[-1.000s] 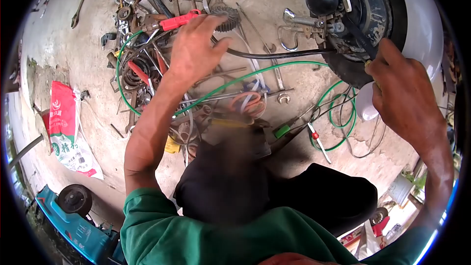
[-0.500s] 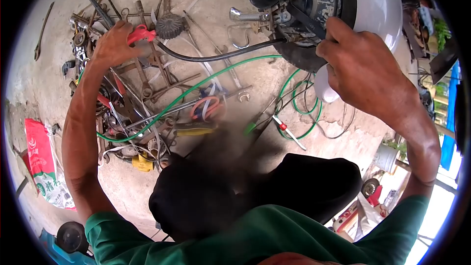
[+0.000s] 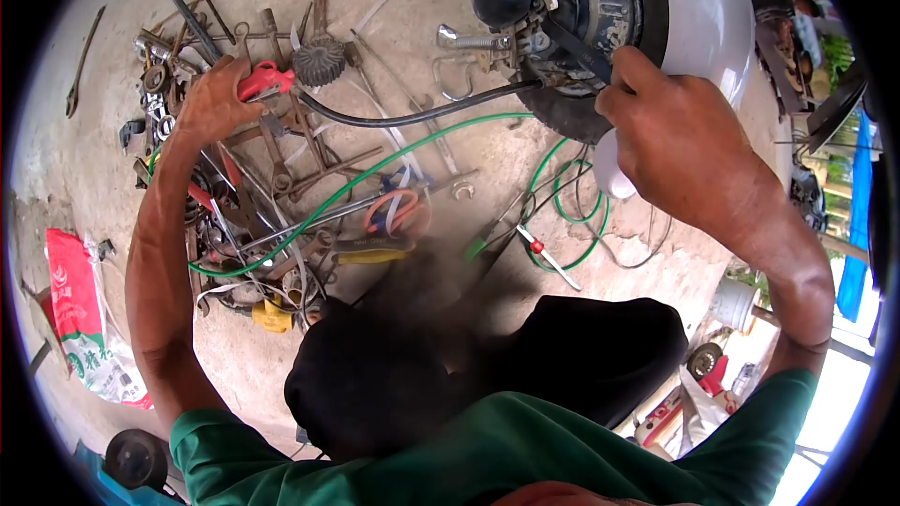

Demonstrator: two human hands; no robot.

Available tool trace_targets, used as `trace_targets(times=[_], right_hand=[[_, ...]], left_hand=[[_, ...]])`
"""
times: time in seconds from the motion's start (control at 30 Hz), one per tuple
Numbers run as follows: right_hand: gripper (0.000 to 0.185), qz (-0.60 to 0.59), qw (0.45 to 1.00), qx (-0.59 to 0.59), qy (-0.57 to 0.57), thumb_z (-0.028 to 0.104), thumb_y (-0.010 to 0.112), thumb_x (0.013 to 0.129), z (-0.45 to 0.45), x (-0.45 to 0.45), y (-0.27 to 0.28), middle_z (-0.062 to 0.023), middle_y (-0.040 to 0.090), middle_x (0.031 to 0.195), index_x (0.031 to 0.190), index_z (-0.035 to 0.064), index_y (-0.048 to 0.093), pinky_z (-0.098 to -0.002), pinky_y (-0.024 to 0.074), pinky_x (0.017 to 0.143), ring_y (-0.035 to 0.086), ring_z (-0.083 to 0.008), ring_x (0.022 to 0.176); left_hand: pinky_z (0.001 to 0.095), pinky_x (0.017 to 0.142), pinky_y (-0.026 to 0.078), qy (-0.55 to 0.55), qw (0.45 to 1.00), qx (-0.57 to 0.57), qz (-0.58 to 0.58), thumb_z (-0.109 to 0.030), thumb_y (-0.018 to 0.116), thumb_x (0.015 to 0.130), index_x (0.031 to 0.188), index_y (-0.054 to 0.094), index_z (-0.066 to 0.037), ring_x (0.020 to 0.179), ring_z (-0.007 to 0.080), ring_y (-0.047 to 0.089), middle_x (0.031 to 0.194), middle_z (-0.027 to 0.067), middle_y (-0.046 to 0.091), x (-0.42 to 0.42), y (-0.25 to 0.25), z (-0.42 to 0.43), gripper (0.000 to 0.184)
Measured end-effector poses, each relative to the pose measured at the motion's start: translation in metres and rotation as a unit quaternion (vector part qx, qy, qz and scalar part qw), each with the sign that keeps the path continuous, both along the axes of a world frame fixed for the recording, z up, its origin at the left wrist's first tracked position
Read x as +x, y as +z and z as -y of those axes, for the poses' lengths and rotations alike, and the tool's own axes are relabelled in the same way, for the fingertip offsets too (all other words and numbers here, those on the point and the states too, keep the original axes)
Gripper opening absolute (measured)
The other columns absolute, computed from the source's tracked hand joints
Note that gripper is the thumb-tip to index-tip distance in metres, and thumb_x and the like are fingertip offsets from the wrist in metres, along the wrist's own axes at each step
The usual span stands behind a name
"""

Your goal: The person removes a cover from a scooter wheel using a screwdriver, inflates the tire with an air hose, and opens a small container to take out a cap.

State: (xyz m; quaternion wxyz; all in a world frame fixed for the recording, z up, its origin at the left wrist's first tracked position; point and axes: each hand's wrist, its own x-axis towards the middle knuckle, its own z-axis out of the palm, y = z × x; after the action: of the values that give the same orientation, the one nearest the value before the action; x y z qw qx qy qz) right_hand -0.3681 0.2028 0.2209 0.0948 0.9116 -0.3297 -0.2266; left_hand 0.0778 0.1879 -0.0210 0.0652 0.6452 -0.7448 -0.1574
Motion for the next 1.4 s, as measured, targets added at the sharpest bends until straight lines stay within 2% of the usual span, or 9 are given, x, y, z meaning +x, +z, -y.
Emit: trace_targets(times=[0.17, 0.37, 0.53, 0.63, 0.9, 1.0, 1.13, 1.33, 1.4], right_hand=[[0.015, 0.045, 0.996, -0.075, 0.036, 0.004, 0.070, 0.069, -0.045, 0.015, 0.007, -0.0132, 0.056, 0.099, 0.081, 0.0019, 0.061, -0.0320, 0.0533, 0.054, 0.066, -0.0208, 0.064], [0.019, 0.139, 0.967, 0.214, -0.012, 0.010, 0.072, 0.073, -0.092, 0.003, 0.005, -0.0094, 0.048, 0.093, 0.088, 0.0048, 0.061, -0.0335, 0.0504, 0.051, 0.063, -0.0187, 0.066], [0.026, 0.110, 0.877, 0.434, -0.175, 0.012, 0.070, 0.083, -0.080, -0.034, -0.102, -0.0121, 0.062, 0.103, 0.108, 0.0077, 0.075, -0.0468, 0.0519, 0.090, 0.064, -0.0343, 0.104], [0.027, 0.178, 0.855, 0.452, -0.182, 0.012, 0.067, 0.084, -0.076, -0.053, -0.164, -0.0141, 0.063, 0.102, 0.109, 0.0104, 0.076, -0.0442, 0.0518, 0.091, 0.065, -0.0347, 0.104], [0.030, 0.168, 0.820, 0.507, -0.208, 0.022, 0.070, 0.086, -0.063, -0.062, -0.180, -0.0168, 0.068, 0.111, 0.113, 0.0090, 0.076, -0.0440, 0.0507, 0.097, 0.065, -0.0344, 0.111], [0.032, 0.163, 0.808, 0.514, -0.236, 0.022, 0.070, 0.087, -0.061, -0.072, -0.194, -0.0180, 0.069, 0.116, 0.115, 0.0072, 0.075, -0.0429, 0.0506, 0.099, 0.065, -0.0350, 0.114], [0.035, 0.142, 0.808, 0.506, -0.265, 0.024, 0.070, 0.088, -0.056, -0.074, -0.199, -0.0185, 0.069, 0.121, 0.117, 0.0050, 0.074, -0.0419, 0.0505, 0.100, 0.064, -0.0351, 0.118], [0.036, 0.173, 0.788, 0.507, -0.305, 0.022, 0.069, 0.088, -0.054, -0.088, -0.225, -0.0155, 0.073, 0.102, 0.119, 0.0042, 0.074, -0.0388, 0.0555, 0.084, 0.074, -0.0252, 0.089], [0.039, 0.143, 0.779, 0.518, -0.324, 0.022, 0.070, 0.088, -0.051, -0.083, -0.221, -0.0169, 0.072, 0.113, 0.122, 0.0033, 0.072, -0.0384, 0.0530, 0.094, 0.069, -0.0289, 0.107]], left_hand=[[0.0488, 0.093, 0.052, -0.006, 1.000, -0.028, -0.006, -0.031, 0.079, 0.072, 0.126, 0.062, 0.000, 0.108, 0.0434, 0.063, 0.115, 0.0224, 0.063, 0.008, -0.014, -0.001, 0.064], [0.0476, 0.095, 0.052, -0.007, 0.999, -0.030, -0.032, -0.029, 0.079, 0.073, 0.129, 0.062, 0.001, 0.109, 0.0435, 0.063, 0.116, 0.0225, 0.063, 0.007, -0.011, -0.004, 0.066], [0.0485, 0.092, 0.051, -0.019, 0.998, -0.049, -0.043, -0.029, 0.081, 0.073, 0.124, 0.062, 0.001, 0.106, 0.0436, 0.063, 0.113, 0.0227, 0.062, 0.009, -0.015, -0.005, 0.062], [0.0491, 0.090, 0.051, -0.022, 0.997, -0.049, -0.047, -0.028, 0.082, 0.072, 0.121, 0.062, 0.001, 0.103, 0.0439, 0.063, 0.110, 0.0224, 0.062, 0.011, -0.017, -0.005, 0.060], [0.0491, 0.089, 0.051, -0.013, 0.997, -0.044, -0.060, -0.025, 0.083, 0.072, 0.117, 0.062, 0.002, 0.102, 0.0441, 0.064, 0.108, 0.0228, 0.063, 0.005, -0.011, -0.005, 0.057], [0.0478, 0.101, 0.049, 0.005, 0.999, 0.009, -0.045, -0.029, 0.083, 0.072, 0.131, 0.058, 0.005, 0.117, 0.0461, 0.061, 0.123, 0.0274, 0.062, 0.005, -0.005, -0.004, 0.072], [0.0474, 0.094, 0.051, -0.003, 0.998, -0.027, -0.057, -0.024, 0.083, 0.072, 0.121, 0.062, 0.004, 0.108, 0.0435, 0.065, 0.115, 0.0242, 0.064, 0.002, -0.004, -0.006, 0.060], [0.0458, 0.098, 0.051, 0.001, 0.998, -0.025, -0.054, -0.024, 0.084, 0.073, 0.126, 0.062, 0.004, 0.112, 0.0426, 0.064, 0.119, 0.0243, 0.065, 0.003, -0.005, -0.007, 0.065], [0.0457, 0.099, 0.051, 0.004, 0.998, -0.015, -0.057, -0.024, 0.084, 0.073, 0.127, 0.061, 0.004, 0.112, 0.0422, 0.064, 0.120, 0.0244, 0.065, 0.002, -0.003, -0.007, 0.065]])
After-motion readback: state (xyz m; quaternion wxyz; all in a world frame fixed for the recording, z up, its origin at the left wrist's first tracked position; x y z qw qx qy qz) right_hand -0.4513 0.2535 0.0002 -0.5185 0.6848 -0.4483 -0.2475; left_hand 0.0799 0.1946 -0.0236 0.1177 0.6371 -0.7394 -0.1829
